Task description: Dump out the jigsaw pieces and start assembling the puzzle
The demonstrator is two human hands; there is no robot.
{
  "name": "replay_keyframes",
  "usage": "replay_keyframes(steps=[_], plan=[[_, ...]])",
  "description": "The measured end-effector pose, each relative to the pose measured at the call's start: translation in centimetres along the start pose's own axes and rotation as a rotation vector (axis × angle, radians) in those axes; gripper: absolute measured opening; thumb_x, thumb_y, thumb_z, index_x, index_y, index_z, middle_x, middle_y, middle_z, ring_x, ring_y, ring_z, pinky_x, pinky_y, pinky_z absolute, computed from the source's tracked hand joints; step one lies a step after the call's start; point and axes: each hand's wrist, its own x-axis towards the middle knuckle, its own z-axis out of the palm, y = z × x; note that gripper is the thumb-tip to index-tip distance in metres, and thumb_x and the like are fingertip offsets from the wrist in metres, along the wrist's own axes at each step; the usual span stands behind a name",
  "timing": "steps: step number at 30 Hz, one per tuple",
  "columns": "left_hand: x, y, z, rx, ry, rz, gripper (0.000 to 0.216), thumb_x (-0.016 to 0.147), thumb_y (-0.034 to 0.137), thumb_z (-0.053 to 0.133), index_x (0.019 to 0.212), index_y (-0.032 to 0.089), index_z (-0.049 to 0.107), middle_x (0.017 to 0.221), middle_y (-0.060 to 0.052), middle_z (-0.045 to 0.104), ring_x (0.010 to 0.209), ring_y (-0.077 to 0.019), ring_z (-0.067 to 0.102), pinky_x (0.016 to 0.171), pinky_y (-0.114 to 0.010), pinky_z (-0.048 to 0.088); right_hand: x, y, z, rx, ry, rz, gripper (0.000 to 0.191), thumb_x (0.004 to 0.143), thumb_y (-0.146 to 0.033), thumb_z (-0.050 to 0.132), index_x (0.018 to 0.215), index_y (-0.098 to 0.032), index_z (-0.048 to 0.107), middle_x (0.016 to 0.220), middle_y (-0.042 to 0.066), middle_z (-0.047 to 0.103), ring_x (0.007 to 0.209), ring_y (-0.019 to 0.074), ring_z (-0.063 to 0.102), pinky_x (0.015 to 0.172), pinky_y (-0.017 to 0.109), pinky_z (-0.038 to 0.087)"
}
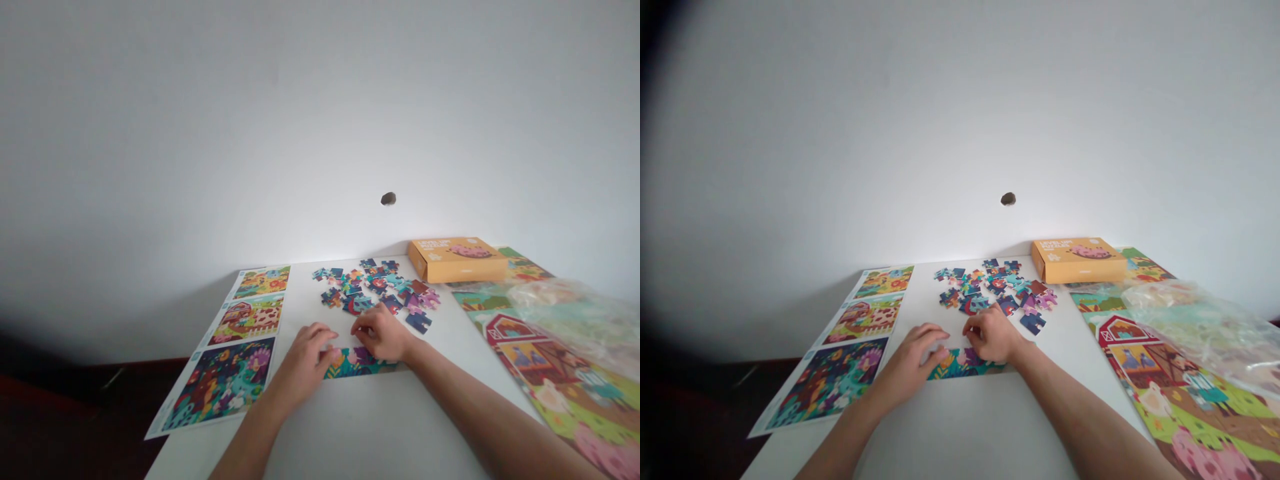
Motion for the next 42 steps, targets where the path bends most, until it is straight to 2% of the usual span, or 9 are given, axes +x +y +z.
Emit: replay_keyframes(steps=[3,8,13,18,23,29,33,36,42], plan=[[1.1,-2.6,0.6,0.124,0.135,-0.01,0.029,0.095,0.026,0.043,0.115,0.018,0.062,0.12,-0.01,0.059,0.115,-0.0231,0.051,0.104,-0.039,0.04,0.0,-0.5,0.1,-0.019,-0.012,-0.027,0.017,0.079,-0.017,0.058,0.087,-0.022,0.072,0.072,0.0,0.069,0.074,0.0166,0.061,0.084,0.034,0.036],[4.5,-6.1,2.6,0.289,0.302,-0.159,0.045,0.09,0.006,0.034,0.131,0.014,0.051,0.136,-0.013,0.052,0.124,-0.0236,0.049,0.108,-0.04,0.038,0.0,-1.0,0.7,-0.013,-0.028,-0.072,0.016,0.078,-0.017,0.059,0.086,-0.022,0.071,0.076,0.001,0.07,0.078,0.0176,0.062,0.082,0.035,0.034],[9.0,-6.6,3.1,0.391,0.248,-0.234,0.07,0.083,-0.002,0.035,0.149,0.022,0.03,0.147,-0.008,0.046,0.126,-0.0237,0.049,0.106,-0.037,0.038,0.0,-1.0,0.9,-0.012,-0.025,-0.109,0.015,0.079,-0.017,0.058,0.086,-0.021,0.071,0.079,0.001,0.071,0.078,0.0168,0.063,0.081,0.034,0.033],[11.2,-6.3,2.4,0.433,0.156,-0.331,0.064,0.083,0.003,0.039,0.145,0.021,0.038,0.118,-0.012,0.066,0.11,-0.0277,0.058,0.092,-0.036,0.043,-0.1,-0.8,0.8,-0.029,-0.004,-0.123,0.015,0.079,-0.018,0.059,0.086,-0.022,0.071,0.08,0.001,0.072,0.079,0.0171,0.062,0.082,0.035,0.033],[9.2,-5.5,2.4,0.466,0.222,-0.404,0.063,0.077,-0.002,0.041,0.138,0.016,0.046,0.125,-0.011,0.062,0.11,-0.0259,0.057,0.096,-0.034,0.041,-0.2,-0.8,0.6,-0.039,0.002,-0.119,0.015,0.079,-0.018,0.058,0.086,-0.021,0.071,0.081,0.002,0.072,0.079,0.0179,0.062,0.081,0.035,0.032],[3.8,-2.1,3.2,0.52,0.256,-0.465,0.055,0.076,-0.001,0.044,0.129,0.01,0.051,0.118,-0.014,0.06,0.108,-0.0262,0.057,0.095,-0.035,0.043,-0.1,-0.9,0.8,-0.021,-0.025,-0.119,0.015,0.079,-0.016,0.058,0.085,-0.02,0.071,0.081,0.002,0.072,0.08,0.0181,0.062,0.081,0.035,0.032],[0.1,0.6,2.7,0.562,0.049,-0.45,0.057,0.068,-0.006,0.049,0.124,0.007,0.056,0.119,-0.015,0.059,0.106,-0.0271,0.059,0.094,-0.034,0.044,-0.2,-0.9,0.5,-0.007,-0.044,-0.096,0.016,0.08,-0.015,0.057,0.087,-0.021,0.07,0.079,0.002,0.071,0.08,0.0177,0.061,0.084,0.035,0.031],[-1.8,1.3,1.5,0.501,-0.042,-0.468,0.064,0.069,-0.011,0.037,0.127,0.008,0.056,0.128,-0.015,0.058,0.111,-0.023,0.058,0.095,-0.031,0.044,-0.3,-1.3,0.1,0.007,-0.097,-0.128,0.013,0.083,-0.025,0.06,0.09,-0.021,0.07,0.082,0.002,0.069,0.083,0.0182,0.06,0.086,0.036,0.03],[-2.6,-0.1,-1.5,0.543,-0.072,-0.387,0.065,0.073,-0.009,0.036,0.127,0.018,0.06,0.135,-0.007,0.057,0.121,-0.0231,0.053,0.107,-0.036,0.037,-0.7,-3.3,-0.5,-0.009,-0.303,-0.296,0.056,0.064,-0.06,0.075,0.108,-0.027,0.066,0.1,0.004,0.064,0.09,0.0207,0.057,0.086,0.037,0.028]])
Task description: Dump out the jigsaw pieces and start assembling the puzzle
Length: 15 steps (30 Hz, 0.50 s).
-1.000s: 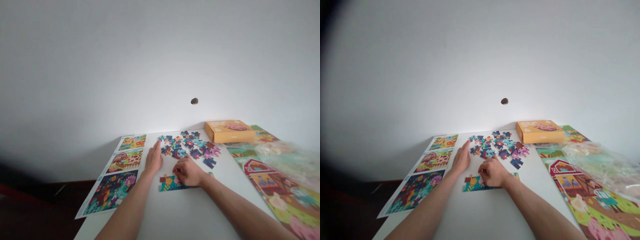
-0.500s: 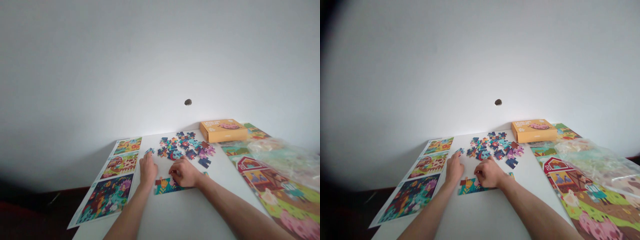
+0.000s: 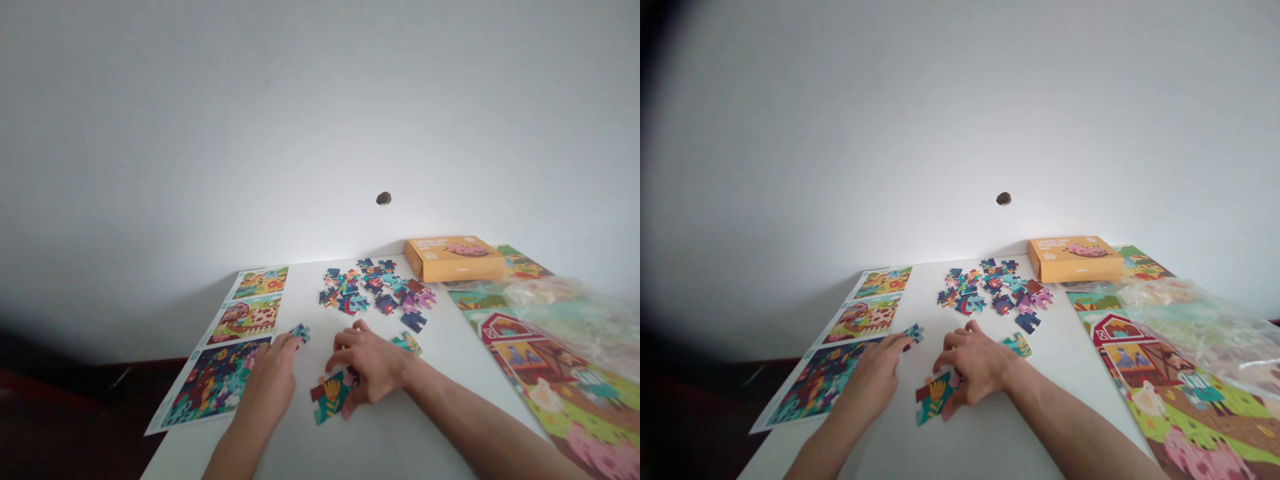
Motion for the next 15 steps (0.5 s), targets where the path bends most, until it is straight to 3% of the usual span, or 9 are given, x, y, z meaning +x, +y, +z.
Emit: replay_keyframes(steps=[3,7,12,15], plan=[[0.7,-1.1,0.0,0.017,-0.003,0.023,0.052,0.085,0.002,0.04,0.133,0.015,0.056,0.142,-0.01,0.052,0.129,-0.0248,0.046,0.111,-0.038,0.033,0.2,-0.3,0.0,-0.014,-0.034,0.059,0.054,0.068,-0.063,0.071,0.105,-0.024,0.066,0.096,0.004,0.064,0.088,0.0205,0.058,0.085,0.036,0.027],[1.2,-1.4,0.6,-0.005,-0.047,0.03,0.05,0.087,0.007,0.043,0.135,0.017,0.053,0.144,-0.01,0.049,0.133,-0.023,0.043,0.111,-0.035,0.033,0.5,0.1,0.1,-0.047,-0.017,0.212,0.055,0.071,-0.065,0.069,0.104,-0.022,0.064,0.094,0.005,0.067,0.09,0.0227,0.06,0.083,0.036,0.027],[1.0,-0.4,0.3,-0.026,-0.043,0.017,0.042,0.086,0.012,0.051,0.126,0.021,0.06,0.121,-0.009,0.059,0.116,-0.0237,0.053,0.102,-0.034,0.038,0.5,0.1,-0.3,-0.05,-0.019,0.209,0.053,0.073,-0.062,0.069,0.106,-0.021,0.064,0.095,0.005,0.069,0.089,0.0218,0.061,0.082,0.035,0.028],[0.8,-0.1,0.1,-0.074,-0.057,0.041,0.049,0.085,0.015,0.054,0.133,0.025,0.055,0.114,-0.009,0.058,0.111,-0.0242,0.054,0.098,-0.033,0.039,0.4,0.1,-0.5,-0.04,-0.005,0.168,0.049,0.071,-0.058,0.072,0.104,-0.023,0.065,0.093,0.004,0.069,0.088,0.0213,0.061,0.083,0.035,0.028]])
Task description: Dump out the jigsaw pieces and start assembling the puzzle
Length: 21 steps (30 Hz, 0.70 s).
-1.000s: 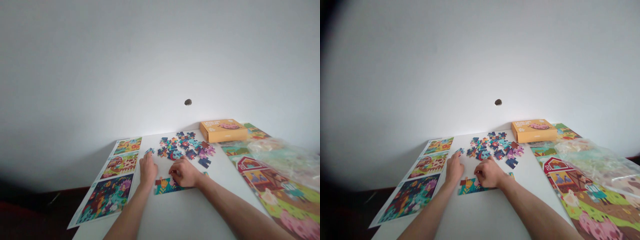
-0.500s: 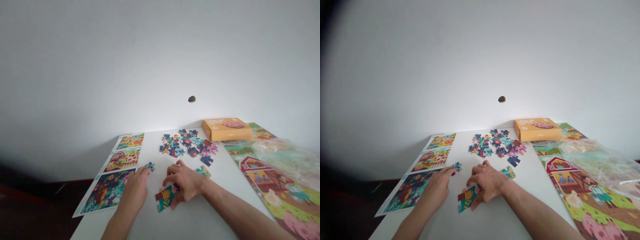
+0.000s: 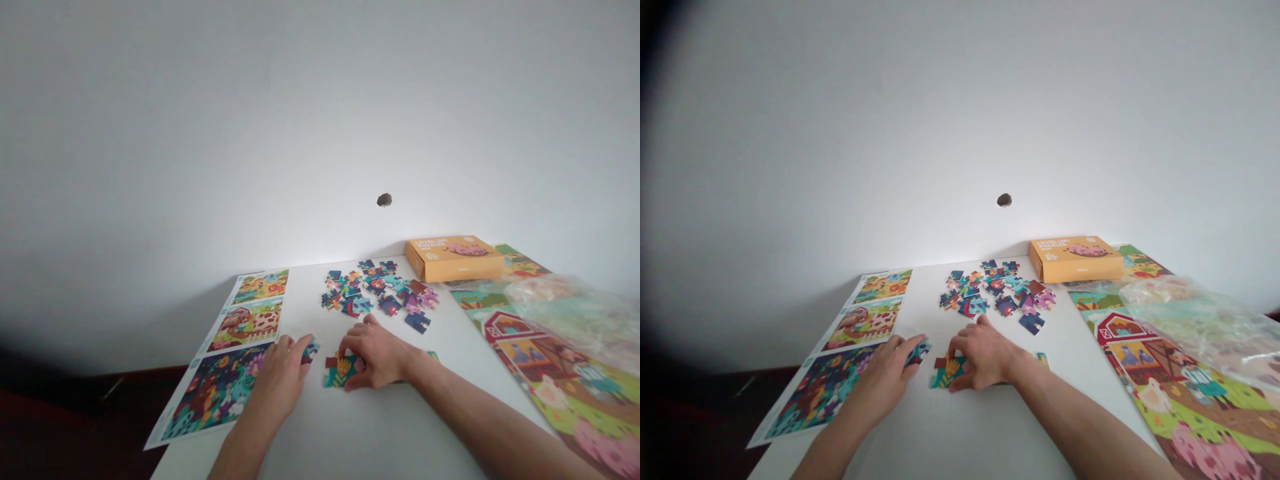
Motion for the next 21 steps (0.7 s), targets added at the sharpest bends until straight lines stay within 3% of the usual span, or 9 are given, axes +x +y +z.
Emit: replay_keyframes(steps=[8,16,21], plan=[[-0.3,0.2,0.4,-0.112,-0.052,-0.022,0.046,0.082,0.019,0.06,0.127,0.024,0.055,0.11,-0.008,0.054,0.109,-0.0243,0.056,0.095,-0.033,0.04,0.1,0.7,0.1,-0.002,0.032,0.003,0.048,0.067,-0.055,0.078,0.102,-0.024,0.066,0.092,0.002,0.068,0.088,0.0201,0.06,0.081,0.034,0.027],[0.8,-0.8,0.6,-0.22,-0.006,-0.111,0.02,0.078,0.022,0.063,0.098,0.017,0.06,0.107,-0.008,0.054,0.103,-0.0215,0.059,0.091,-0.03,0.043,0.0,1.0,0.4,0.003,0.073,-0.021,0.04,0.075,-0.054,0.071,0.101,-0.023,0.068,0.089,0.003,0.066,0.088,0.02,0.059,0.081,0.035,0.027],[1.3,-0.9,0.6,-0.19,-0.004,-0.121,0.052,0.077,0.02,0.063,0.128,0.022,0.052,0.112,-0.008,0.056,0.108,-0.0238,0.059,0.094,-0.032,0.042,0.0,0.9,0.6,0.002,0.123,-0.031,0.03,0.08,-0.045,0.068,0.099,-0.023,0.07,0.088,0.004,0.066,0.087,0.0186,0.059,0.082,0.034,0.028]])
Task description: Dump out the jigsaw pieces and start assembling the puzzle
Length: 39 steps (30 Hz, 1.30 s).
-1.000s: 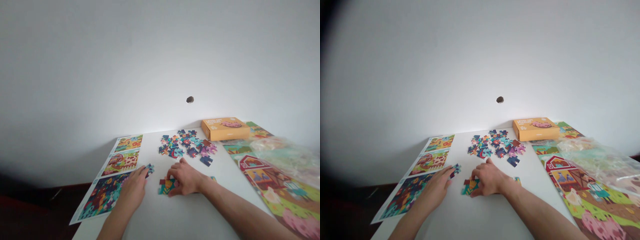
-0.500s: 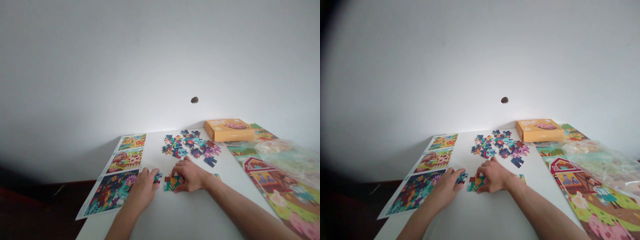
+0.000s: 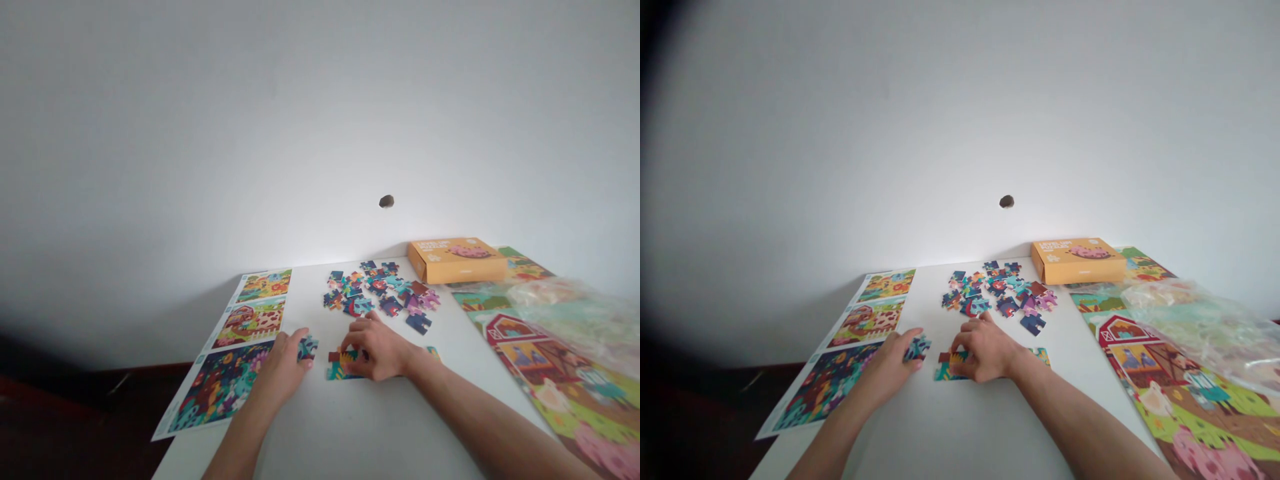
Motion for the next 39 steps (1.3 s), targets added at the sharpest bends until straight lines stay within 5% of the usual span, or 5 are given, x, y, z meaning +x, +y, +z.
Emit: replay_keyframes(steps=[8,15,18,28,39], plan=[[0.3,-0.1,0.1,-0.103,0.029,-0.004,0.035,0.066,0.022,0.069,0.098,0.018,0.055,0.104,-0.007,0.057,0.101,-0.0231,0.059,0.089,-0.032,0.044,0.1,-0.1,0.0,0.011,0.032,0.005,0.026,0.083,-0.042,0.066,0.099,-0.022,0.07,0.088,0.003,0.066,0.087,0.0175,0.059,0.084,0.034,0.03],[1.1,1.3,-0.5,-0.847,0.071,0.034,0.042,0.073,0.041,0.063,0.107,0.019,0.052,0.067,0.004,0.057,0.06,-0.0159,0.056,0.06,-0.028,0.049,0.3,-0.5,-0.1,0.051,0.097,-0.004,0.027,0.09,-0.045,0.058,0.1,-0.022,0.067,0.084,0.002,0.066,0.084,0.0168,0.058,0.08,0.033,0.031],[-0.1,3.1,-1.3,-1.027,-0.024,0.061,0.041,0.073,0.046,0.066,0.102,0.017,0.06,0.077,0.0,0.064,0.073,-0.0177,0.062,0.069,-0.03,0.053,0.4,-0.5,0.3,0.052,0.131,-0.055,0.028,0.09,-0.047,0.057,0.091,-0.02,0.064,0.079,0.002,0.064,0.079,0.016,0.057,0.078,0.032,0.031],[-0.8,3.2,-1.3,-0.751,-0.068,0.148,0.033,0.082,0.045,0.054,0.068,0.017,0.063,0.063,0.0,0.061,0.057,-0.0132,0.053,0.054,-0.022,0.04,0.3,-0.4,0.7,0.052,0.166,-0.048,0.028,0.098,-0.03,0.041,0.076,-0.018,0.053,0.072,0.004,0.061,0.073,0.0154,0.051,0.078,0.032,0.033],[-0.5,2.5,-1.1,-0.715,-0.074,0.127,0.03,0.083,0.043,0.053,0.075,0.016,0.065,0.065,-0.001,0.063,0.059,-0.0145,0.051,0.054,-0.023,0.038,0.3,-0.2,0.6,0.103,0.173,-0.023,0.025,0.097,-0.027,0.04,0.077,-0.018,0.053,0.071,0.002,0.058,0.071,0.0147,0.05,0.079,0.032,0.034]])
